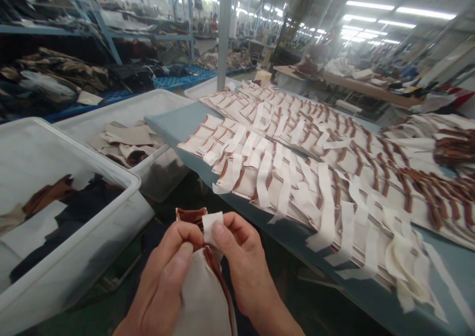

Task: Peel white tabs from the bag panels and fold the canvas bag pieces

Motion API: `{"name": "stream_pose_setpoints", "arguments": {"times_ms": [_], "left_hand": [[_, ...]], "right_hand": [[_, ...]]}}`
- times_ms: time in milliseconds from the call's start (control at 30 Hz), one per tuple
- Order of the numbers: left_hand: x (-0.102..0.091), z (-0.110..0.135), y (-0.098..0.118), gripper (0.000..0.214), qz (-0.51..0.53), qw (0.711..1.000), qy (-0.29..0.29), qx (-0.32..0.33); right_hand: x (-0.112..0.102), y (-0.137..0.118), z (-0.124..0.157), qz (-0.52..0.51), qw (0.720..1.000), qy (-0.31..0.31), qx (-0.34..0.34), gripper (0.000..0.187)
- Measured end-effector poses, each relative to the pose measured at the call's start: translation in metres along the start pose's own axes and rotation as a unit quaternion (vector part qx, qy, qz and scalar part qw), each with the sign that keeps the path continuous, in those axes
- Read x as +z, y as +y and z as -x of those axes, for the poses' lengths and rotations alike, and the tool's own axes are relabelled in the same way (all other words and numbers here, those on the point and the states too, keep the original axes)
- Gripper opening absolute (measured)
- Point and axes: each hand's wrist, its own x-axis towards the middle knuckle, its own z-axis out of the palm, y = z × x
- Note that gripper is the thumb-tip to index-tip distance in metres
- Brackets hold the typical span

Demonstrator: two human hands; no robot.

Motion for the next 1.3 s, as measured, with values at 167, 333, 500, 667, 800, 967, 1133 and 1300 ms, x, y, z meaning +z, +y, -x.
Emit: {"name": "stream_pose_setpoints", "arguments": {"times_ms": [167,333,500,667,800,967,1133,1300], "left_hand": [[-0.02,-0.002,-0.025,0.043,0.099,0.986,-0.062,-0.118],[-0.044,0.003,-0.03,0.048,0.052,0.979,-0.147,-0.13],[-0.051,0.007,-0.018,0.051,-0.002,0.985,-0.138,-0.103],[-0.048,0.0,-0.008,0.053,-0.046,0.988,-0.133,-0.066],[-0.051,-0.007,-0.007,0.058,-0.031,0.987,-0.13,-0.09],[-0.056,-0.01,-0.009,0.061,0.028,0.978,-0.169,-0.123],[-0.059,-0.008,-0.005,0.057,0.087,0.962,-0.204,-0.157],[-0.057,-0.01,0.002,0.053,0.136,0.947,-0.23,-0.178]], "right_hand": [[0.011,0.015,0.002,0.008,1.0,0.017,-0.013,0.042],[0.005,0.034,-0.001,0.067,0.997,0.025,-0.024,0.04],[-0.024,0.009,0.006,0.2,0.964,0.036,-0.171,0.028],[-0.031,-0.016,0.042,0.197,0.979,0.025,-0.034,0.041],[-0.017,-0.008,0.055,0.211,0.975,0.0,0.062,0.046],[-0.001,0.004,0.05,0.221,0.969,-0.04,0.101,0.047],[0.004,0.003,0.048,0.252,0.966,-0.032,0.057,0.04],[0.009,-0.002,0.047,0.238,0.97,-0.024,0.045,0.032]]}}
